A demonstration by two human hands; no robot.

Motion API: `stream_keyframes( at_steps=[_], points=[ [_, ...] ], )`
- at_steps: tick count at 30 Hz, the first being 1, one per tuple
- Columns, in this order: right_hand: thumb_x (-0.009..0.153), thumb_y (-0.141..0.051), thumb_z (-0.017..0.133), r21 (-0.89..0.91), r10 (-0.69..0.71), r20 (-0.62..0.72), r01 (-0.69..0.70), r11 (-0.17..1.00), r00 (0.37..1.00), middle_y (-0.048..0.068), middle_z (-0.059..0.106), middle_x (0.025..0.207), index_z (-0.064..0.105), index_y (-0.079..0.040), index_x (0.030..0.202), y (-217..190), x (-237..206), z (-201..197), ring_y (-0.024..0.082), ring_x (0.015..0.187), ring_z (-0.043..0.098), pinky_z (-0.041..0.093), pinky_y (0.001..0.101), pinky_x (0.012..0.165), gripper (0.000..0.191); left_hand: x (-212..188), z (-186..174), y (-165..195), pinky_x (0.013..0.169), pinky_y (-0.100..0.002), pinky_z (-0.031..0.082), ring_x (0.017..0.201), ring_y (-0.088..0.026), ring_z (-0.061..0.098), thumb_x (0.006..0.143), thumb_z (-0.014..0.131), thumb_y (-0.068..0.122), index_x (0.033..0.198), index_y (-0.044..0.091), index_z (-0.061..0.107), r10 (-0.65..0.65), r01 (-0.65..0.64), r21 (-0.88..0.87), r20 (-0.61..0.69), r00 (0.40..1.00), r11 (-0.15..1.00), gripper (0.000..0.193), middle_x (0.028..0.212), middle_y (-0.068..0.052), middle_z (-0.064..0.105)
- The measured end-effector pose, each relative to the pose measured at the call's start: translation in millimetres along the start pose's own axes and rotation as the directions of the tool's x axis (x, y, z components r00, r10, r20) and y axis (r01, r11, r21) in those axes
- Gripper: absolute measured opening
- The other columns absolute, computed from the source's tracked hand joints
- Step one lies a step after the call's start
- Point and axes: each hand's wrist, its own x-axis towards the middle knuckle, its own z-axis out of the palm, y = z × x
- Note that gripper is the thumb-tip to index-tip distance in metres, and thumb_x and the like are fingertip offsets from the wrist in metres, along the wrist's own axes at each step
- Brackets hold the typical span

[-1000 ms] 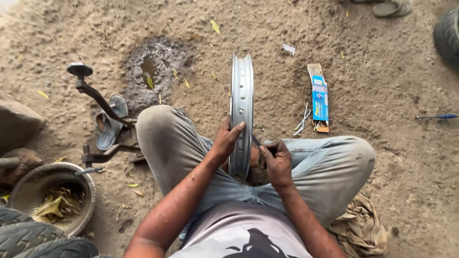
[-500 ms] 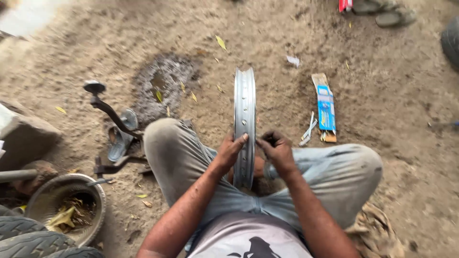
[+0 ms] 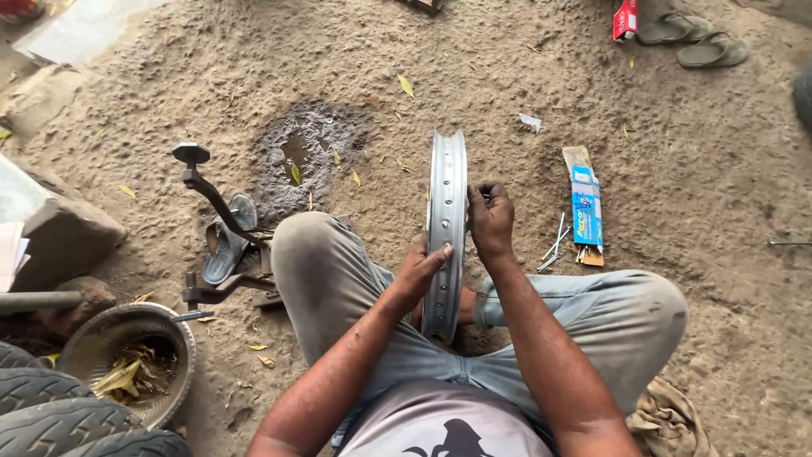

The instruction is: The person sits on the ground and uses a metal tool to repeatedly scrape or clean the inner surface of a metal wheel rim. The person holds the rim with one hand and works the tool along the rim's edge with the other, rotating the rim to access different sections.

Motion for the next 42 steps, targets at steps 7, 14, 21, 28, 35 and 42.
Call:
stream_keyframes(
  at_steps=[7, 14, 21, 28, 35, 42],
  points=[
    [0.102, -0.031, 0.066, -0.304, -0.012, 0.002, 0.012, 0.953, 1.0, 0.005, 0.065, 0.074, 0.062, -0.006, 0.09, 5.5, -17.1, -10.9, 0.014, 0.063, 0.061, 0.052, 0.0327, 0.056, 0.028, 2.1, 0.0, -9.8, 0.099, -0.043, 0.054, 0.111, -0.027, 0.063, 0.093, 0.07, 0.041, 0.142, 0.0, 0.049, 0.093, -0.092, -0.062, 0.026, 0.995, 0.994, 0.067, 0.119, -0.017, 0.063],
    [0.102, -0.053, 0.056, -0.762, 0.007, 0.124, 0.09, 0.641, 0.992, 0.012, 0.071, 0.074, 0.065, -0.009, 0.093, -30.0, -46.7, -45.2, 0.032, 0.067, 0.07, 0.052, 0.0464, 0.06, 0.046, 1.8, -1.5, -10.0, 0.098, -0.041, 0.056, 0.116, -0.026, 0.06, 0.1, 0.062, 0.04, 0.121, -0.005, 0.068, 0.317, -0.314, 0.227, 0.025, 0.948, 0.922, 0.05, 0.128, -0.014, 0.055],
    [0.104, -0.048, 0.053, -0.869, 0.169, 0.11, 0.012, 0.495, 0.98, 0.015, 0.071, 0.074, 0.066, -0.011, 0.089, -37.7, -133.1, -62.6, 0.033, 0.066, 0.072, 0.053, 0.0475, 0.063, 0.042, 0.9, -1.8, -16.1, 0.092, -0.036, 0.056, 0.109, -0.024, 0.062, 0.099, 0.061, 0.044, 0.127, -0.003, 0.062, 0.316, -0.312, 0.189, 0.008, 0.949, 0.931, 0.054, 0.117, -0.017, 0.059],
    [0.097, -0.029, 0.066, -0.475, 0.118, 0.207, -0.006, 0.88, 0.971, 0.014, 0.074, 0.081, 0.071, -0.002, 0.097, -23.6, -111.0, -65.1, 0.021, 0.073, 0.069, 0.054, 0.0389, 0.065, 0.027, 1.6, 2.3, -7.9, 0.091, -0.037, 0.057, 0.11, -0.028, 0.066, 0.095, 0.065, 0.046, 0.124, -0.003, 0.066, 0.278, -0.205, 0.339, -0.183, 0.943, 0.918, 0.057, 0.122, -0.02, 0.064],
    [0.09, -0.021, 0.073, -0.569, 0.282, 0.166, -0.142, 0.81, 0.945, 0.009, 0.075, 0.084, 0.075, -0.004, 0.099, -28.1, -85.6, -80.1, 0.018, 0.073, 0.069, 0.057, 0.0337, 0.067, 0.02, -23.2, -3.2, -12.7, 0.102, -0.043, 0.051, 0.126, -0.033, 0.058, 0.092, 0.072, 0.031, 0.127, -0.005, 0.067, 0.32, -0.222, 0.461, -0.146, 0.936, 0.859, 0.05, 0.142, -0.025, 0.053],
    [0.09, -0.021, 0.077, -0.579, 0.036, 0.375, 0.204, 0.789, 0.926, 0.004, 0.077, 0.091, 0.077, -0.012, 0.096, -29.4, -76.6, -56.3, 0.012, 0.078, 0.072, 0.06, 0.03, 0.074, 0.011, -23.1, -1.3, -12.3, 0.095, -0.038, 0.057, 0.105, -0.024, 0.07, 0.089, 0.074, 0.017, 0.122, -0.001, 0.067, 0.259, -0.241, 0.137, -0.133, 0.957, 0.961, 0.039, 0.113, -0.013, 0.074]
  ],
)
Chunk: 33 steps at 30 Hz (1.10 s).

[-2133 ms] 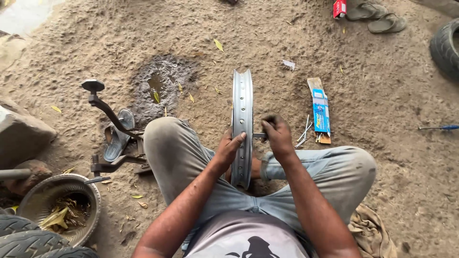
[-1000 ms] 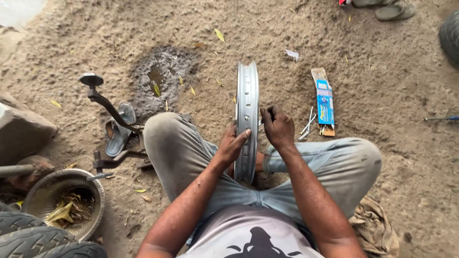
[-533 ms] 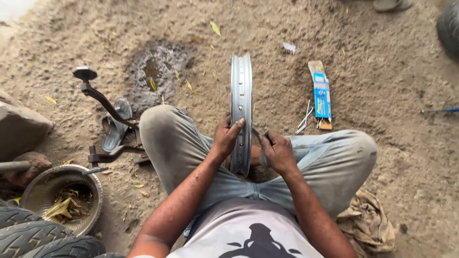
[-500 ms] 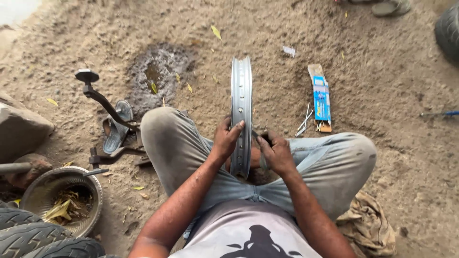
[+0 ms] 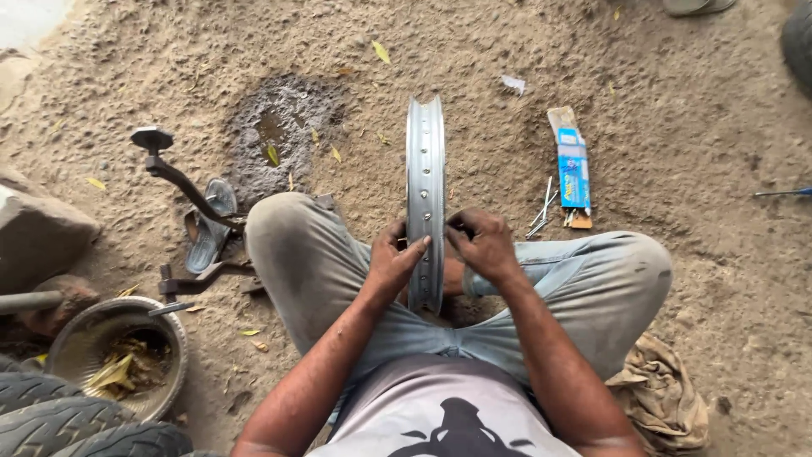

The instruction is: The person sits on the ground and uses a metal tool to repeatedly scrape or clean the inner surface of a metal wheel rim. The person holds the rim with one hand and works the tool along the rim's edge with the other, rotating the rim to access different sections.

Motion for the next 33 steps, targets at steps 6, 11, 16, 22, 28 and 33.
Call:
stream_keyframes(
  at_steps=[6, 11, 16, 22, 28, 33],
  points=[
    [0.088, -0.009, 0.074, 0.182, -0.106, -0.023, 0.108, 0.977, 0.994, 0.013, 0.065, 0.1, 0.061, -0.002, 0.118, -12.0, 19.7, -36.3, 0.02, 0.087, 0.067, 0.061, 0.031, 0.076, 0.033, -8.0, 4.0, 12.7, 0.086, -0.032, 0.058, 0.096, -0.018, 0.07, 0.092, 0.073, 0.013, 0.11, 0.0, 0.073, 0.128, -0.121, 0.159, -0.032, 0.991, 0.98, 0.022, 0.103, -0.012, 0.073],
    [0.086, -0.009, 0.079, -0.103, -0.309, 0.06, 0.313, 0.944, 0.949, 0.014, 0.067, 0.1, 0.064, -0.002, 0.107, -10.8, 27.3, -42.8, 0.022, 0.085, 0.071, 0.061, 0.0332, 0.072, 0.027, -11.0, 7.2, 22.2, 0.086, -0.031, 0.058, 0.096, -0.016, 0.07, 0.095, 0.069, 0.011, 0.112, 0.002, 0.071, 0.148, -0.145, 0.158, -0.003, 0.989, 0.977, 0.02, 0.102, -0.009, 0.072],
    [0.084, -0.021, 0.085, -0.197, -0.056, 0.172, 0.09, 0.976, 0.984, 0.008, 0.074, 0.086, 0.064, -0.006, 0.09, 13.6, 4.3, -31.8, 0.02, 0.076, 0.074, 0.061, 0.0346, 0.068, 0.027, -13.9, 3.7, 21.7, 0.084, -0.034, 0.057, 0.095, -0.019, 0.069, 0.096, 0.071, 0.008, 0.104, 0.0, 0.075, 0.248, -0.241, 0.336, 0.022, 0.969, 0.911, 0.012, 0.099, -0.011, 0.071],
    [0.084, -0.015, 0.081, -0.041, 0.015, 0.131, -0.009, 0.999, 0.991, 0.008, 0.075, 0.087, 0.068, -0.004, 0.092, 42.8, -12.8, 0.7, 0.017, 0.078, 0.073, 0.061, 0.0325, 0.07, 0.019, -12.3, 5.8, 14.7, 0.079, -0.03, 0.058, 0.091, -0.016, 0.069, 0.096, 0.068, 0.006, 0.108, 0.0, 0.072, 0.152, -0.152, 0.164, 0.012, 0.988, 0.975, 0.015, 0.097, -0.009, 0.072],
    [0.089, -0.013, 0.077, 0.312, 0.18, 0.294, -0.272, 0.91, 0.939, 0.009, 0.074, 0.083, 0.071, -0.002, 0.099, 38.7, -24.9, 21.0, 0.016, 0.076, 0.072, 0.061, 0.0326, 0.071, 0.016, -6.8, 6.9, 18.6, 0.075, -0.03, 0.057, 0.084, -0.014, 0.07, 0.094, 0.07, 0.011, 0.11, -0.001, 0.073, 0.031, -0.029, 0.077, -0.015, 0.999, 0.997, 0.02, 0.094, -0.007, 0.076],
    [0.085, -0.028, 0.085, -0.19, 0.323, 0.283, -0.277, 0.942, 0.903, 0.006, 0.074, 0.086, 0.072, -0.006, 0.092, 15.4, 12.7, -17.3, 0.017, 0.078, 0.07, 0.058, 0.0368, 0.072, 0.026, -0.6, 3.4, 24.0, 0.083, -0.029, 0.059, 0.093, -0.015, 0.071, 0.091, 0.073, 0.015, 0.116, 0.0, 0.07, -0.045, 0.048, 0.107, -0.027, 0.999, 0.993, 0.029, 0.105, -0.009, 0.076]
  ],
)
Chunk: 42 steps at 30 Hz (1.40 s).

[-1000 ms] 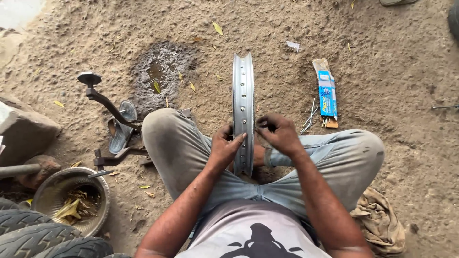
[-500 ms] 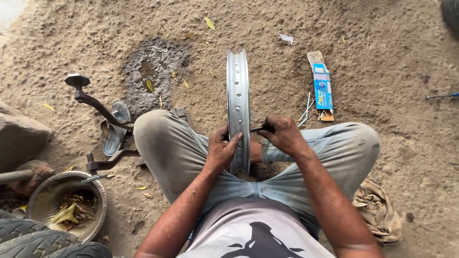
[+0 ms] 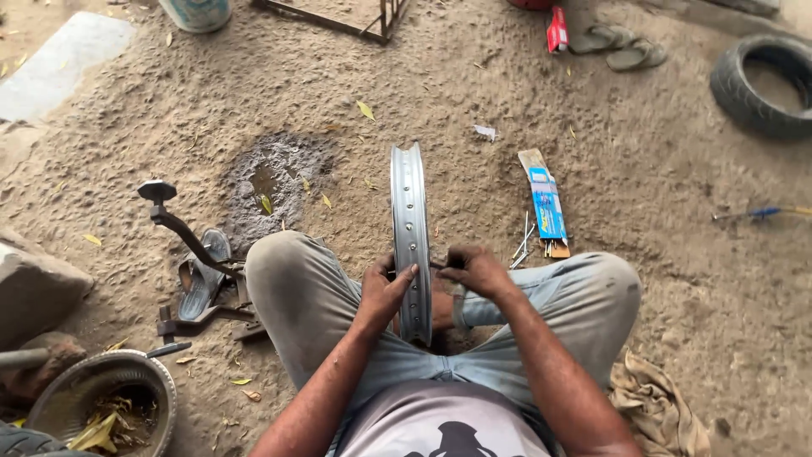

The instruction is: The person sits on the ground and uses a metal tool to repeatedly scrape or clean the inner surface of a metal wheel rim. The person holds the rim with one hand and works the tool along the rim's edge with the other, rotating the rim to access different sections.

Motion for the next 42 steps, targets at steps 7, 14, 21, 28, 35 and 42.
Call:
stream_keyframes(
  at_steps=[7, 14, 21, 28, 35, 42],
  points=[
    [0.082, -0.016, 0.082, -0.047, -0.445, -0.15, 0.443, 0.895, 0.883, 0.009, 0.071, 0.09, 0.07, -0.005, 0.094, -36.5, 7.1, -41.2, 0.019, 0.079, 0.069, 0.059, 0.0373, 0.071, 0.02, -3.0, 1.1, -3.1, 0.087, -0.033, 0.059, 0.098, -0.018, 0.071, 0.091, 0.074, 0.017, 0.124, 0.0, 0.067, 0.044, -0.041, -0.118, 0.03, 0.999, 0.992, 0.038, 0.108, -0.011, 0.075],
    [0.086, -0.002, 0.07, 0.392, -0.309, -0.17, 0.351, 0.85, 0.936, 0.007, 0.073, 0.087, 0.071, -0.004, 0.097, -15.4, -5.5, -19.2, 0.015, 0.082, 0.072, 0.062, 0.0318, 0.075, 0.011, -1.8, -0.1, -0.5, 0.088, -0.032, 0.061, 0.099, -0.018, 0.072, 0.091, 0.076, 0.017, 0.125, 0.002, 0.068, -0.026, 0.027, -0.042, 0.019, 0.999, 0.999, 0.038, 0.11, -0.01, 0.075],
    [0.086, 0.006, 0.055, 0.507, -0.325, -0.238, 0.402, 0.762, 0.916, 0.007, 0.073, 0.091, 0.07, -0.004, 0.095, 10.2, 0.5, 1.3, 0.016, 0.089, 0.075, 0.061, 0.0341, 0.087, 0.02, 0.4, 3.2, -6.0, 0.086, -0.03, 0.062, 0.096, -0.015, 0.072, 0.091, 0.075, 0.014, 0.122, 0.003, 0.069, -0.01, 0.014, -0.125, 0.034, 0.999, 0.992, 0.033, 0.107, -0.008, 0.076],
    [0.091, 0.001, 0.065, 0.53, -0.336, -0.335, 0.471, 0.705, 0.88, 0.011, 0.07, 0.103, 0.061, -0.006, 0.114, -13.1, 5.0, -14.6, 0.018, 0.095, 0.075, 0.063, 0.0337, 0.086, 0.025, -1.4, 2.6, -1.0, 0.078, -0.03, 0.063, 0.088, -0.015, 0.073, 0.093, 0.074, 0.015, 0.112, 0.002, 0.071, 0.002, -0.002, -0.001, 0.005, 1.0, 1.0, 0.024, 0.098, -0.009, 0.075],
    [0.08, -0.021, 0.085, -0.219, -0.537, -0.314, 0.49, 0.844, 0.783, 0.01, 0.07, 0.105, 0.067, -0.007, 0.112, -37.7, -3.7, -36.5, 0.022, 0.095, 0.071, 0.059, 0.0357, 0.084, 0.04, -3.6, 3.8, -0.6, 0.077, -0.03, 0.062, 0.087, -0.015, 0.073, 0.093, 0.073, 0.014, 0.111, 0.002, 0.07, 0.075, -0.075, 0.058, -0.004, 0.997, 0.996, 0.022, 0.097, -0.01, 0.074],
    [0.077, -0.027, 0.089, -0.447, -0.72, -0.077, 0.622, 0.643, 0.689, 0.002, 0.067, 0.092, 0.07, -0.012, 0.092, -50.8, 15.2, -54.8, 0.019, 0.089, 0.066, 0.059, 0.0346, 0.078, 0.028, -4.1, 3.1, 0.5, 0.077, -0.031, 0.062, 0.088, -0.015, 0.072, 0.094, 0.072, 0.015, 0.112, 0.002, 0.069, 0.098, -0.097, 0.066, 0.0, 0.995, 0.993, 0.023, 0.097, -0.008, 0.072]
  ],
)
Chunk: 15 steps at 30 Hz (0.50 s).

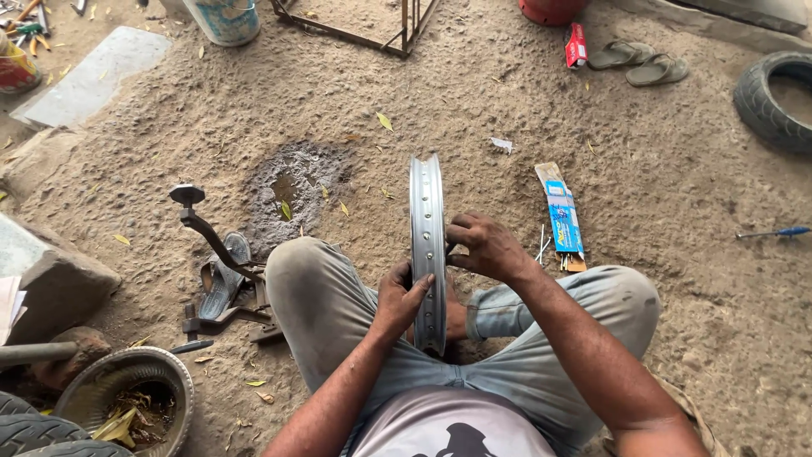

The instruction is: The person sits on the ground and uses a metal tool to repeatedly scrape or clean the inner surface of a metal wheel rim. The person holds the rim with one hand and works the tool along the rim's edge with the other, rotating the rim to access different sections.

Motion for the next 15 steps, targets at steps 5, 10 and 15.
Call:
stream_keyframes(
  at_steps=[5, 10, 15],
  points=[
    [0.072, -0.029, 0.089, 0.085, -0.054, -0.14, 0.066, 0.994, 0.989, 0.004, 0.065, 0.09, 0.066, -0.009, 0.087, 9.1, -12.8, 10.6, 0.022, 0.089, 0.065, 0.057, 0.039, 0.076, 0.034, -1.6, -0.8, -3.7, 0.072, -0.03, 0.06, 0.083, -0.016, 0.072, 0.094, 0.071, 0.014, 0.107, 0.001, 0.073, 0.043, -0.043, 0.018, 0.004, 0.999, 0.999, 0.018, 0.091, -0.009, 0.075],
    [0.075, -0.035, 0.089, 0.228, 0.145, -0.297, -0.077, 0.971, 0.944, 0.006, 0.066, 0.086, 0.066, -0.009, 0.082, 2.1, -39.3, 41.7, 0.023, 0.082, 0.066, 0.056, 0.0403, 0.072, 0.036, -1.2, -0.9, -5.5, 0.072, -0.03, 0.061, 0.083, -0.014, 0.072, 0.096, 0.07, 0.015, 0.108, 0.003, 0.073, -0.002, 0.002, 0.023, 0.016, 1.0, 1.0, 0.018, 0.092, -0.008, 0.075],
    [0.078, -0.038, 0.088, 0.311, 0.463, -0.075, -0.42, 0.852, 0.883, 0.01, 0.07, 0.083, 0.067, -0.004, 0.085, -11.1, -50.3, 51.9, 0.022, 0.071, 0.071, 0.059, 0.0397, 0.066, 0.041, 1.2, -1.2, -11.7, 0.076, -0.031, 0.061, 0.087, -0.016, 0.072, 0.095, 0.07, 0.015, 0.11, 0.001, 0.072, -0.039, 0.04, -0.025, 0.035, 0.999, 0.999, 0.02, 0.096, -0.008, 0.075]
  ],
)
